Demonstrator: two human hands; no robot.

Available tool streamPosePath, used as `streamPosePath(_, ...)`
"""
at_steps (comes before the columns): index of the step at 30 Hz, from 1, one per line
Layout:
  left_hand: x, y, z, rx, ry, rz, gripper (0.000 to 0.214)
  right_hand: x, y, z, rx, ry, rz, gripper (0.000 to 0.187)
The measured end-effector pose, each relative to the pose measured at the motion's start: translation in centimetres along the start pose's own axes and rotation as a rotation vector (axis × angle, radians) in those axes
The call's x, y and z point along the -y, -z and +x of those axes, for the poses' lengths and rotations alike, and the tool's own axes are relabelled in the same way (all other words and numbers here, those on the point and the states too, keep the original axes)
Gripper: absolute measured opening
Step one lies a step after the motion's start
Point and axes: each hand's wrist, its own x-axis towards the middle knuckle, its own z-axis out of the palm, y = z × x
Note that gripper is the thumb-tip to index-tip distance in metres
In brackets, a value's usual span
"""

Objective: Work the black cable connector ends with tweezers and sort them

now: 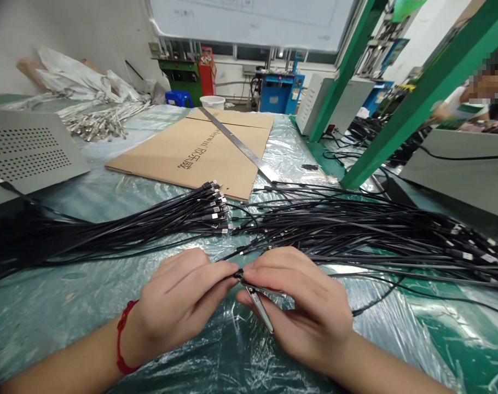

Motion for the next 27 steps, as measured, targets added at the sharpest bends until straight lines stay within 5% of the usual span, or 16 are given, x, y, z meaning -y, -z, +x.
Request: streamPosePath(27,-0.1,-0.4,0.1,0.032,0.001,0.069,0.01,0.3,0.0,1.0,0.043,-0.011,-0.043,0.039)
